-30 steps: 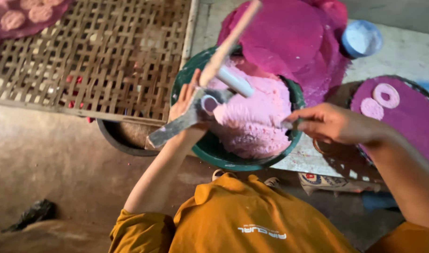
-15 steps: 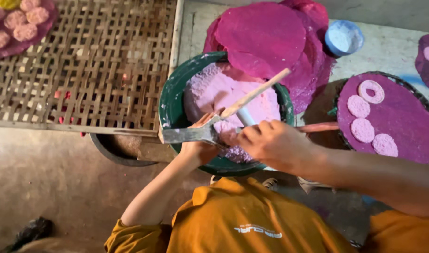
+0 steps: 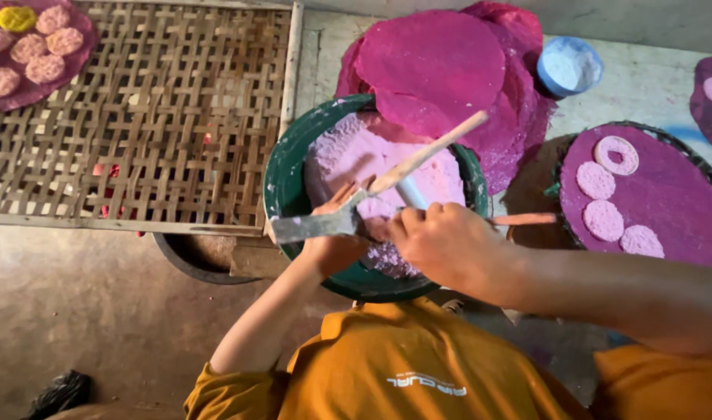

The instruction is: The person uses a wooden handheld press to form circular pink snacks from a mass of dough in a bucket and arranges the molded items onto large circular trays.

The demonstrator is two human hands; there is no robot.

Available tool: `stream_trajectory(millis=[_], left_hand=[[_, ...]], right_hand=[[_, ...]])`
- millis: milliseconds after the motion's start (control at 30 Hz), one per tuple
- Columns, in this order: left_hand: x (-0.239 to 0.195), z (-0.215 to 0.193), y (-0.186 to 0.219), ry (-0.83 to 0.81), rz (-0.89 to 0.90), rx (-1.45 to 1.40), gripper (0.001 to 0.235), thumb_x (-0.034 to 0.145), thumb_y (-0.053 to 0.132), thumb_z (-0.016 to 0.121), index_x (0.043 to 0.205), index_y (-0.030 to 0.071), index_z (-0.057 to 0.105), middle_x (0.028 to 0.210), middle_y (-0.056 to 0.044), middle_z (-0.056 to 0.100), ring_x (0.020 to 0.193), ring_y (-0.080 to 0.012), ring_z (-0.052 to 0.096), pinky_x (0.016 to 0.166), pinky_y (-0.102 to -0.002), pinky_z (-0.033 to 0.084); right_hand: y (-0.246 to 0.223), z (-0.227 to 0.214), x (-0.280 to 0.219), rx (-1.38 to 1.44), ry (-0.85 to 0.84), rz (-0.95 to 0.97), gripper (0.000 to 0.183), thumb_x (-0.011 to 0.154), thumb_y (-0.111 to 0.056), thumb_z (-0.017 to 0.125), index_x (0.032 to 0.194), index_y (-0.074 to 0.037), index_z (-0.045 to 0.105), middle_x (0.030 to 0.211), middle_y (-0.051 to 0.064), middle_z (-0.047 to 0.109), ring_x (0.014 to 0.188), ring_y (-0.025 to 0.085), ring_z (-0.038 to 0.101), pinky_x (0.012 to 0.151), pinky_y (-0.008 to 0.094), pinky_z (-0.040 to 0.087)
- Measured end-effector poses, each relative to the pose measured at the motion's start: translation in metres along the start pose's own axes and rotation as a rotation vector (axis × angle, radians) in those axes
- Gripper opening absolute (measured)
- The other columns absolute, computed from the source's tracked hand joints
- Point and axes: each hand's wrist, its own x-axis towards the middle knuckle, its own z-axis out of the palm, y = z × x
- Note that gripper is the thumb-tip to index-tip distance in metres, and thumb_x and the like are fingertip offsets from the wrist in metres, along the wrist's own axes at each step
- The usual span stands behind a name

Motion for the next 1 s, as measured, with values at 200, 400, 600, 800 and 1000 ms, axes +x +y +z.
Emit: stream_trajectory(millis=[200, 400, 600, 800, 1000], left_hand=[[0.006, -0.027, -0.031, -0.072, -0.111, 0.314, 0.058, 0.084, 0.044, 0.072, 0.133, 0.018, 0.058, 0.129, -0.01, 0.068, 0.112, -0.0321, 0.069, 0.086, -0.038, 0.059], [0.018, -0.02, -0.014, -0.118, -0.115, 0.155, 0.085, 0.08, 0.045, 0.077, 0.15, 0.008, 0.046, 0.129, -0.011, 0.064, 0.107, -0.0289, 0.067, 0.08, -0.04, 0.057], [0.012, -0.023, -0.019, -0.032, -0.327, 0.081, 0.089, 0.075, 0.038, 0.08, 0.151, 0.009, 0.045, 0.123, -0.011, 0.064, 0.103, -0.03, 0.068, 0.083, -0.042, 0.058], [0.01, -0.023, -0.032, 0.285, -0.197, 0.181, 0.074, 0.085, 0.03, 0.077, 0.148, 0.002, 0.05, 0.146, -0.012, 0.055, 0.124, -0.0379, 0.062, 0.092, -0.047, 0.058], [0.024, -0.034, -0.037, 0.221, -0.252, 0.436, 0.072, 0.081, 0.024, 0.077, 0.146, 0.001, 0.054, 0.168, -0.011, 0.034, 0.136, -0.0418, 0.052, 0.097, -0.052, 0.055]], right_hand=[[0.049, -0.06, -0.047, 0.161, -0.193, 0.19, 0.035, 0.089, -0.015, 0.058, 0.124, -0.015, 0.061, 0.088, 0.007, 0.066, 0.066, 0.024, 0.073, 0.05, 0.036, 0.058], [0.009, -0.021, -0.003, -0.117, 0.036, 0.133, 0.018, 0.094, -0.016, 0.06, 0.108, -0.005, 0.061, 0.078, 0.004, 0.064, 0.061, 0.02, 0.07, 0.048, 0.033, 0.055], [0.03, -0.014, -0.047, 0.374, -0.011, 0.29, 0.036, 0.081, -0.008, 0.062, 0.116, -0.011, 0.068, 0.079, 0.011, 0.066, 0.057, 0.027, 0.071, 0.044, 0.039, 0.055], [0.006, 0.048, -0.009, 1.08, 0.214, 0.596, 0.047, 0.09, -0.003, 0.062, 0.137, -0.01, 0.062, 0.086, 0.019, 0.072, 0.064, 0.026, 0.067, 0.058, 0.038, 0.053], [-0.031, 0.111, -0.015, 1.348, 0.206, 0.578, 0.037, 0.099, -0.008, 0.061, 0.135, -0.007, 0.064, 0.084, 0.018, 0.072, 0.07, 0.015, 0.062, 0.065, 0.031, 0.053]])
